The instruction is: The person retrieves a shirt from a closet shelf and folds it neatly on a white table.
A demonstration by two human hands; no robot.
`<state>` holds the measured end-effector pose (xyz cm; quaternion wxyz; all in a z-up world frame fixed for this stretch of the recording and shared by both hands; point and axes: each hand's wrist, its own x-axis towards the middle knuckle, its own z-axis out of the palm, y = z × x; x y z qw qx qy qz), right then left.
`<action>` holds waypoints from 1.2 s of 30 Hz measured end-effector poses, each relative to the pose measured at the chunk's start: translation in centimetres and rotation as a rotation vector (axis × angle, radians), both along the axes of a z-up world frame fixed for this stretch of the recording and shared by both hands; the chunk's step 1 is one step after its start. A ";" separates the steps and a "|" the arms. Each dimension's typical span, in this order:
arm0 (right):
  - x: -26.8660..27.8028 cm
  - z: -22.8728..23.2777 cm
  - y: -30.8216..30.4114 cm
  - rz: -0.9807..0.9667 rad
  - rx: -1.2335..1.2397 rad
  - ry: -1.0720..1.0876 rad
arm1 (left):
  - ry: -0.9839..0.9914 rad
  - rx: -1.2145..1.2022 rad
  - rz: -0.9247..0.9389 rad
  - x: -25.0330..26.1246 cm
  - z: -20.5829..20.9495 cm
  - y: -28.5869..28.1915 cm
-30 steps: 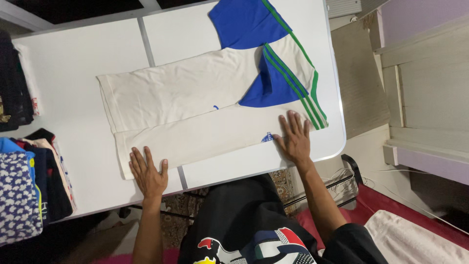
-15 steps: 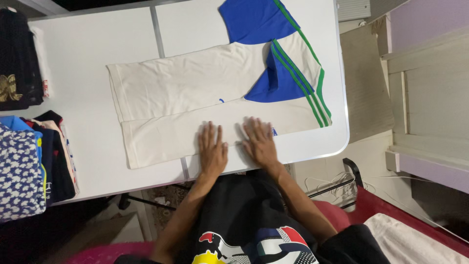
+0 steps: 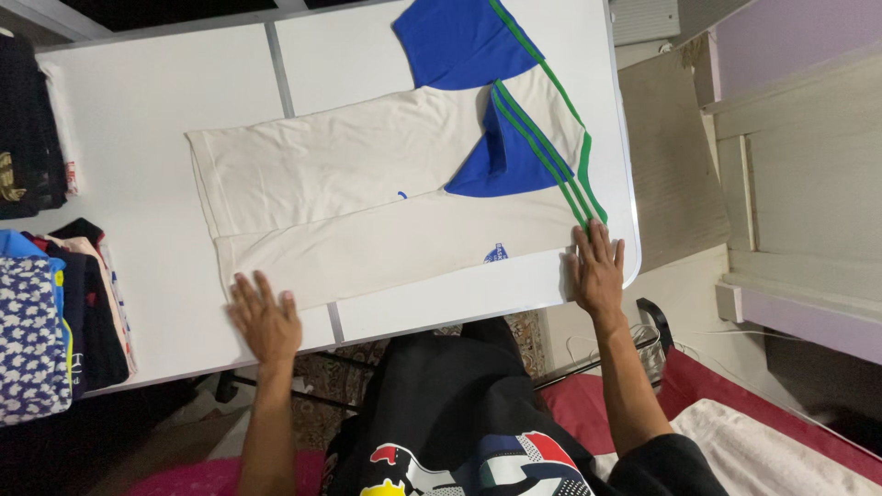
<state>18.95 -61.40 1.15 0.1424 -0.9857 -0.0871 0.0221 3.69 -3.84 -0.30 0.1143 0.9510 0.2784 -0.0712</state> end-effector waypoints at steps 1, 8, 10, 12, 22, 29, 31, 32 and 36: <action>0.5 0.3 0.1 0.006 0.002 -0.003 | 0.021 0.023 0.053 -0.5 0.6 1.2; 5.8 3.2 2.3 0.049 0.236 -0.310 | -0.293 -0.161 0.249 4.4 2.4 -5.2; 9.0 3.9 3.6 0.085 0.259 -0.326 | -0.490 -0.311 0.085 8.0 1.7 -10.5; 13.1 4.2 4.8 0.089 0.360 -0.232 | -0.426 -0.585 0.096 11.9 0.8 -16.4; 31.3 -0.8 12.2 0.192 0.635 0.035 | -0.530 -1.512 0.230 24.8 -3.6 -35.0; 33.1 -3.0 14.2 0.157 0.688 0.126 | -0.583 -1.404 0.437 26.2 -2.6 -36.1; 33.2 -2.9 14.0 0.132 0.728 0.181 | -0.599 -1.376 0.447 26.0 -2.0 -35.8; 33.0 -2.8 13.6 0.180 0.728 0.192 | -0.637 -1.372 0.452 25.8 -1.8 -35.6; 31.9 -1.9 11.9 0.276 0.811 0.259 | -0.688 -1.324 0.482 24.8 -1.3 -35.0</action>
